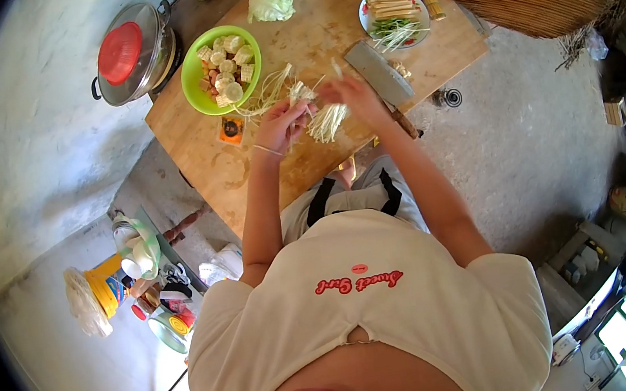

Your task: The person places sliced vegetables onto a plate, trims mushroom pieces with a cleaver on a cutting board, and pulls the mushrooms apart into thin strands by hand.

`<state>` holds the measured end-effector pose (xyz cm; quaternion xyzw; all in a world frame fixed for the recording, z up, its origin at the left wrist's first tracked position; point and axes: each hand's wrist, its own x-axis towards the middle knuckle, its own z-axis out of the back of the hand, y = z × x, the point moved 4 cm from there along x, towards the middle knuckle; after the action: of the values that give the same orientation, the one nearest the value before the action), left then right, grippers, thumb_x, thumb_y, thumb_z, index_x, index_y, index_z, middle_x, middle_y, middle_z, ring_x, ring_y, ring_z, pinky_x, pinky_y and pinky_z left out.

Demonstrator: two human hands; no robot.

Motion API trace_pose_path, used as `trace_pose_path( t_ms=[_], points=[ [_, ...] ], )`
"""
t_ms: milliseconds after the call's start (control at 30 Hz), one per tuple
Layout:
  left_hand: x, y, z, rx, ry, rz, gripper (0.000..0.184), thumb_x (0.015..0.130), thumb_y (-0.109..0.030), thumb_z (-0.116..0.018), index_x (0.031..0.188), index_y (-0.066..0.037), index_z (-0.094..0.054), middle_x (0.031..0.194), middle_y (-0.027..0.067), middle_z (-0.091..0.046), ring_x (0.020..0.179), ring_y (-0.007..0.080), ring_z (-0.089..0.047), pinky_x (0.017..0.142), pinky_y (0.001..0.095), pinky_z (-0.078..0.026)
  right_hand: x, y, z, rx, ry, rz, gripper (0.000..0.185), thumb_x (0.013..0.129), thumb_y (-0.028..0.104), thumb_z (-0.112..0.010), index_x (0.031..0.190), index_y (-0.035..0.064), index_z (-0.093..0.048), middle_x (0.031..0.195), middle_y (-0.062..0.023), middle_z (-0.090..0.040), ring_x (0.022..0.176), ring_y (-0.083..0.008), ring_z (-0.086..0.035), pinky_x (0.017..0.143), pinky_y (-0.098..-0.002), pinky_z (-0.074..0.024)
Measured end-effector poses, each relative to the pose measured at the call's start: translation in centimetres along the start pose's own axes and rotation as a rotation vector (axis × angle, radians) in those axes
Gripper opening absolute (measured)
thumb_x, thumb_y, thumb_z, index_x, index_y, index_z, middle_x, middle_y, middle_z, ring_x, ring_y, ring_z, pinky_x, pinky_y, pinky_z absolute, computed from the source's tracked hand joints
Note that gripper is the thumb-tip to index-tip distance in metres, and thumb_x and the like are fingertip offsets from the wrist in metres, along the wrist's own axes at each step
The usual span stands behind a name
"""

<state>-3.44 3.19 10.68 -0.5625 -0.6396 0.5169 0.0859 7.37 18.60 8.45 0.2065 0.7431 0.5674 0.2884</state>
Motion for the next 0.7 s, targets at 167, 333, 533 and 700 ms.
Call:
trace_pose_path(
  t_ms=[167, 333, 533, 700],
  points=[
    [-0.1, -0.5, -1.0, 0.312, -0.136, -0.011, 0.021, 0.083, -0.023, -0.057, 0.088, -0.003, -0.059, 0.067, 0.0009, -0.056, 0.052, 0.0036, -0.047, 0.042, 0.0168, -0.034, -2.4, -1.8, -5.5, 0.536, 0.378, -0.414, 0.032, 0.093, 0.027, -0.032, 0.099, 0.0024, -0.053, 0.090, -0.0083, -0.060, 0.081, -0.0185, -0.058, 0.075, -0.0327, -0.0470],
    [-0.1, 0.6, -0.8, 0.360, -0.137, -0.031, 0.021, 0.084, -0.022, -0.056, 0.091, -0.002, -0.057, 0.063, 0.0006, -0.053, 0.051, 0.0063, -0.050, 0.041, 0.0188, -0.037, -3.4, -2.2, -5.3, 0.625, 0.328, -0.470, 0.033, 0.093, 0.029, -0.031, 0.100, 0.0040, -0.052, 0.088, -0.0072, -0.058, 0.080, -0.0180, -0.057, 0.071, -0.0312, -0.0468],
    [0.3, 0.9, -0.4, 0.990, -0.158, -0.569, 0.027, 0.084, -0.018, -0.055, 0.101, 0.003, -0.052, 0.088, 0.0106, -0.053, 0.075, 0.0168, -0.056, 0.062, 0.0260, -0.046, -3.7, -3.9, -4.7, 0.553, 0.285, -0.450, 0.021, 0.090, 0.021, -0.045, 0.100, 0.0037, -0.052, 0.083, -0.0041, -0.056, 0.073, -0.0125, -0.054, 0.065, -0.0273, -0.0450],
    [-0.2, -0.5, -0.9, 1.025, -0.144, -0.517, 0.032, 0.082, -0.017, -0.054, 0.107, 0.002, -0.050, 0.095, 0.0167, -0.052, 0.080, 0.0274, -0.055, 0.068, 0.0318, -0.046, -3.2, -4.5, -2.8, 0.752, 0.263, -0.435, 0.017, 0.088, 0.015, -0.049, 0.097, 0.0017, -0.051, 0.079, -0.0023, -0.052, 0.066, -0.0106, -0.049, 0.061, -0.0252, -0.0428]
  ],
)
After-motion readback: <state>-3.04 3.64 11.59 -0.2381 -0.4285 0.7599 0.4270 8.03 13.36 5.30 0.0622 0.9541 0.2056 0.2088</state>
